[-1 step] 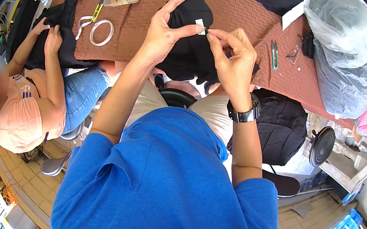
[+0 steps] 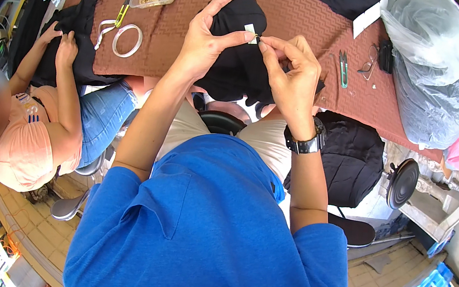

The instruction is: The person attaches small white tags to several black garments by hand at a workbench. They select tags from a clear container, place them on the fabric, and secure them before setting each garment aside.

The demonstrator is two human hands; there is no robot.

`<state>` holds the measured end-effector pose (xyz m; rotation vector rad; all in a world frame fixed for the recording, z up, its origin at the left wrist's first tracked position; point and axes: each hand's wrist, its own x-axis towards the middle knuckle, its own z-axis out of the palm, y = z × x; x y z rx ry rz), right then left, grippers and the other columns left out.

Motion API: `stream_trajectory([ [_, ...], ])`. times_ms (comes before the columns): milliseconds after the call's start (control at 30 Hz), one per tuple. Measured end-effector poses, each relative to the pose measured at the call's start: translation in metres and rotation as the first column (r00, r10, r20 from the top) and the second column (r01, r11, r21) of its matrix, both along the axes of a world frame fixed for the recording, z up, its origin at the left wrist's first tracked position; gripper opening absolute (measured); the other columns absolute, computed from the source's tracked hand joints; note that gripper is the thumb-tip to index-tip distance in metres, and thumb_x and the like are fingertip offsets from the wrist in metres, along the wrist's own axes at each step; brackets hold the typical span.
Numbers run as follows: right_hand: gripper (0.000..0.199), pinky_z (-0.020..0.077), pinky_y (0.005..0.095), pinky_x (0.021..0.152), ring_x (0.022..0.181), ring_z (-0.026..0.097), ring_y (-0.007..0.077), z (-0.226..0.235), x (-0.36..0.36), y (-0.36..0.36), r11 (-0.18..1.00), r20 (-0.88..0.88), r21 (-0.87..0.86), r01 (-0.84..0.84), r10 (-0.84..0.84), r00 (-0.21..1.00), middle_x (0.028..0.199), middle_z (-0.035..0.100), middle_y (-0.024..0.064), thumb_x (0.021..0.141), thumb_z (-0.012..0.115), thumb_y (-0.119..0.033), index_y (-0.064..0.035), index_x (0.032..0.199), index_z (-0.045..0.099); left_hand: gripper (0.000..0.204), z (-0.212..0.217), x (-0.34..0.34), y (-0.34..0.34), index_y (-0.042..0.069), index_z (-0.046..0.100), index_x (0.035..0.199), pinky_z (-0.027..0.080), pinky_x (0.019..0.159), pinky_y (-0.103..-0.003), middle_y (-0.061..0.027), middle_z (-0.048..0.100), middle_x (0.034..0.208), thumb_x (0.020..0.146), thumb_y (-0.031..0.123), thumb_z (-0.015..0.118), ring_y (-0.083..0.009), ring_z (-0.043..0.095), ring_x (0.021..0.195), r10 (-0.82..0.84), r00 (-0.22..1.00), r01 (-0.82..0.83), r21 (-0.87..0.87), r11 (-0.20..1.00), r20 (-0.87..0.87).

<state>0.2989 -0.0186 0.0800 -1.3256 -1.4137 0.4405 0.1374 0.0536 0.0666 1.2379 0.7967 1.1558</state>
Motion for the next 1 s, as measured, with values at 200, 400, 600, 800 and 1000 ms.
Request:
stream_trajectory([
  [200,0.013,0.0417,0.0269,0.054,0.058,0.051,0.0121,0.006,0.000,-0.001,0.999,0.008,-0.044,-0.008,0.008,1.000,0.069,0.055,0.0048,0.083,0.075,-0.001,-0.0030,0.095,0.078,0.077,-0.006,-0.003,0.002,0.002,0.050,0.146,0.048,0.104,-0.030,-0.0090,0.064,0.129,0.076,-0.007,0.080,-0.0143,0.061,0.115,0.024,0.995,-0.014,0.101,0.995,-0.098],
  [400,0.013,0.0433,0.0287,0.055,0.059,0.054,0.0148,0.004,0.005,0.000,0.997,0.077,-0.080,-0.016,0.022,0.997,0.069,0.056,0.0071,0.082,0.074,-0.001,-0.0030,0.095,0.078,0.075,0.002,0.000,-0.006,0.004,0.050,0.146,0.044,0.108,-0.031,-0.0087,0.060,0.136,0.078,-0.004,0.080,-0.0167,0.058,0.123,0.139,0.953,-0.039,0.347,0.937,-0.269],
  [600,0.011,0.0447,0.0318,0.057,0.060,0.057,0.0185,0.003,0.004,0.002,0.992,0.076,-0.124,0.008,0.002,0.997,0.071,0.059,0.0099,0.084,0.073,-0.003,-0.0022,0.094,0.078,0.072,0.011,0.004,-0.014,0.006,0.052,0.145,0.043,0.111,-0.037,-0.0119,0.056,0.146,0.078,-0.003,0.077,-0.0273,0.056,0.131,0.267,0.876,0.029,0.596,0.802,-0.401],
  [800,0.011,0.0469,0.0337,0.061,0.064,0.060,0.0212,-0.001,0.007,0.004,0.979,0.051,-0.202,-0.009,0.020,0.999,0.071,0.060,0.0120,0.086,0.072,-0.005,-0.0018,0.094,0.078,0.070,0.013,0.006,-0.019,0.009,0.053,0.144,0.046,0.105,-0.040,-0.0125,0.058,0.142,0.079,-0.002,0.076,-0.0326,0.058,0.125,0.289,0.851,0.077,0.649,0.756,-0.438],
  [1000,0.012,0.0505,0.0291,0.060,0.064,0.066,0.0168,-0.006,0.015,0.008,0.940,-0.121,-0.327,-0.095,0.058,0.991,0.077,0.067,0.0116,0.087,0.072,-0.007,-0.0013,0.096,0.078,0.069,0.014,0.008,-0.021,0.010,0.052,0.145,0.048,0.102,-0.042,-0.0087,0.059,0.142,0.080,-0.003,0.074,-0.0358,0.059,0.120,0.295,0.829,0.123,0.668,0.734,-0.476],
])
